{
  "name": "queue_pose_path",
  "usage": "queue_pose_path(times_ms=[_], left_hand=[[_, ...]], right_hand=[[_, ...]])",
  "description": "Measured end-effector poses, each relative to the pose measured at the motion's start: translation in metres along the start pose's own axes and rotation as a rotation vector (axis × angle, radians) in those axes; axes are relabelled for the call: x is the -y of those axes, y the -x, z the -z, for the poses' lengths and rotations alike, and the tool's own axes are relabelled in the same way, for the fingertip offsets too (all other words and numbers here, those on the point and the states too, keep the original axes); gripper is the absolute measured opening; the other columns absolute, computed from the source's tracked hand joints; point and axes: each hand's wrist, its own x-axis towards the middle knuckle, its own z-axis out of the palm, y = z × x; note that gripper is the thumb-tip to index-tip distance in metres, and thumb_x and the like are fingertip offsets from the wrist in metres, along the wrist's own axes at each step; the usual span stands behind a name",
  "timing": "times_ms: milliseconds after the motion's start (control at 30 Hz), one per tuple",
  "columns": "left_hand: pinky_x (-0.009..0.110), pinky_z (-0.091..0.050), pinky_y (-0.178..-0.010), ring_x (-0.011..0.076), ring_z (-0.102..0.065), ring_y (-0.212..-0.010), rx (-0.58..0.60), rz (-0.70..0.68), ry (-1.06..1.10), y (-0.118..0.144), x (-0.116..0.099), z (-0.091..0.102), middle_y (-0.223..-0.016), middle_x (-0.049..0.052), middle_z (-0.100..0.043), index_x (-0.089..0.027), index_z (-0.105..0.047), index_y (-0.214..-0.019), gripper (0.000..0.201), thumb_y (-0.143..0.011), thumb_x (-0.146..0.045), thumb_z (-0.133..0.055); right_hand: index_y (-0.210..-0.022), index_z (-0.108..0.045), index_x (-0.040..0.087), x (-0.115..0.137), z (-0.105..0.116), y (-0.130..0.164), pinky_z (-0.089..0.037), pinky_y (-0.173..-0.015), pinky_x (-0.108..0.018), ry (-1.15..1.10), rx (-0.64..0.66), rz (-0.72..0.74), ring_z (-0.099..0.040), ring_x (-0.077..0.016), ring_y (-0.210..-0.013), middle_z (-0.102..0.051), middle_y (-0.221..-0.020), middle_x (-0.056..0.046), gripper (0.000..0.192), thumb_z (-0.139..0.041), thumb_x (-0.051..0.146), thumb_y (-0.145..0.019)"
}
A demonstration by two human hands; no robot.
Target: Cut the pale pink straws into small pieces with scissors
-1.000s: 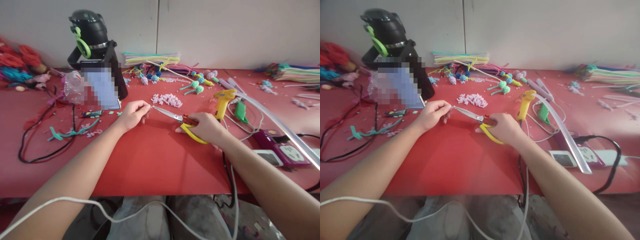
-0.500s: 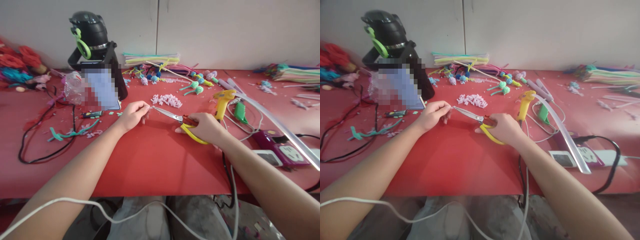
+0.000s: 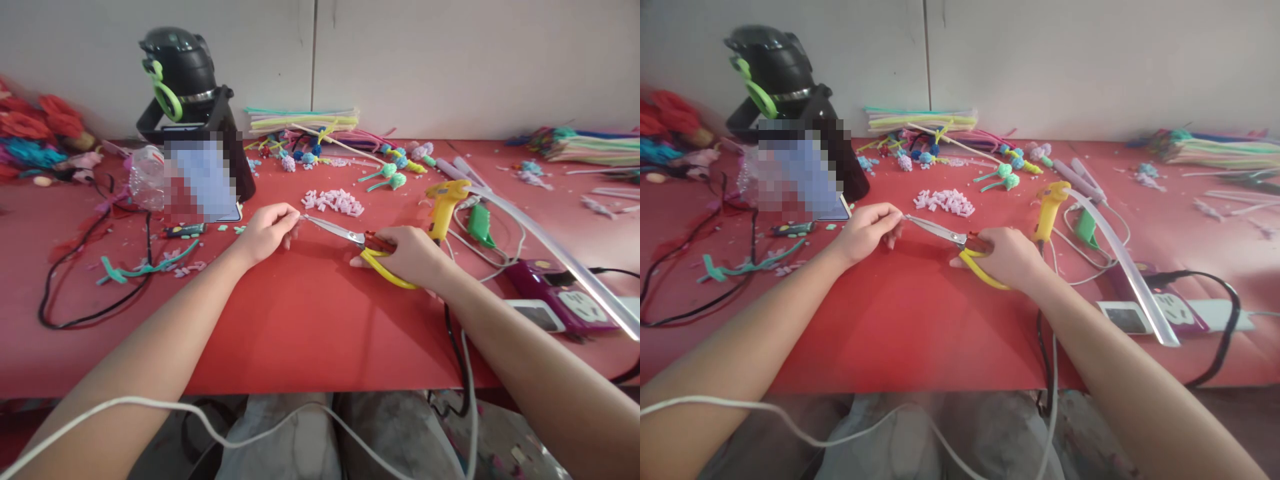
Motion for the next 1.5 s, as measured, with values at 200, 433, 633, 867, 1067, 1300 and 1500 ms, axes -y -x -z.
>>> queue_pose_path(times_ms=[200, 433, 633, 867, 1067, 1300, 1500], left_hand=[[0.023, -0.044, -0.052, 0.0086, -0.056, -0.049, -0.006, 0.003, -0.007, 0.0005, -0.0009, -0.0007, -0.068, 0.0, -0.059, -0.017, -0.055, -0.073, 0.027, -0.095, -0.033, -0.052], [0.023, -0.045, -0.052, 0.0086, -0.056, -0.049, -0.009, -0.001, -0.013, -0.0006, 0.0004, -0.0001, -0.068, 0.001, -0.061, -0.017, -0.055, -0.073, 0.029, -0.095, -0.036, -0.053], [0.024, -0.045, -0.052, 0.0087, -0.056, -0.049, -0.013, -0.011, -0.002, -0.0009, 0.003, -0.0004, -0.068, 0.0, -0.06, -0.017, -0.055, -0.075, 0.028, -0.095, -0.037, -0.053], [0.024, -0.046, -0.053, 0.0092, -0.056, -0.051, -0.014, -0.016, -0.024, -0.0009, 0.0021, -0.001, -0.068, 0.0, -0.06, -0.017, -0.056, -0.076, 0.028, -0.094, -0.039, -0.053], [0.025, -0.046, -0.054, 0.0093, -0.056, -0.05, -0.013, -0.015, -0.028, -0.001, 0.0008, -0.0013, -0.068, 0.0, -0.06, -0.018, -0.056, -0.075, 0.027, -0.094, -0.036, -0.053], [0.024, -0.045, -0.053, 0.0091, -0.056, -0.05, -0.014, -0.015, -0.036, -0.0009, -0.001, -0.0018, -0.068, 0.0, -0.059, -0.017, -0.055, -0.074, 0.027, -0.095, -0.034, -0.052], [0.024, -0.045, -0.054, 0.009, -0.056, -0.051, -0.012, -0.023, -0.038, -0.0012, 0.0009, -0.0011, -0.068, 0.0, -0.059, -0.017, -0.056, -0.076, 0.026, -0.095, -0.035, -0.052]], right_hand=[[-0.059, -0.044, 0.022, -0.0001, 0.0002, -0.0009, -0.028, -0.052, -0.029, -0.006, 0.007, 0.005, -0.042, -0.0141, -0.056, -0.048, -0.058, 0.001, 0.068, -0.063, 0.087, -0.06], [-0.058, -0.04, 0.022, -0.002, -0.0011, 0.0, -0.026, -0.05, -0.028, -0.008, -0.025, 0.015, -0.037, -0.0125, -0.054, -0.044, -0.056, 0.002, 0.068, -0.064, 0.085, -0.06], [-0.059, -0.038, 0.021, -0.0018, -0.0024, 0.0023, -0.025, -0.051, -0.028, -0.048, -0.034, 0.002, -0.034, -0.0114, -0.055, -0.041, -0.056, 0.003, 0.068, -0.066, 0.084, -0.06], [-0.058, -0.04, 0.022, 0.0002, -0.0019, 0.0, -0.027, -0.052, -0.028, -0.02, -0.011, -0.007, -0.038, -0.0129, -0.056, -0.044, -0.057, 0.001, 0.068, -0.064, 0.086, -0.059], [-0.058, -0.041, 0.022, -0.0007, -0.003, -0.0006, -0.027, -0.051, -0.029, -0.015, -0.024, 0.003, -0.038, -0.0129, -0.055, -0.044, -0.057, 0.001, 0.069, -0.064, 0.086, -0.059], [-0.057, -0.041, 0.021, 0.0022, -0.0009, 0.0004, -0.026, -0.051, -0.029, -0.014, -0.016, -0.001, -0.037, -0.0126, -0.054, -0.044, -0.056, 0.002, 0.068, -0.063, 0.086, -0.06], [-0.058, -0.041, 0.021, -0.0004, -0.0015, -0.0005, -0.027, -0.053, -0.029, -0.022, -0.017, -0.001, -0.039, -0.0134, -0.057, -0.045, -0.058, 0.001, 0.068, -0.064, 0.085, -0.06]])
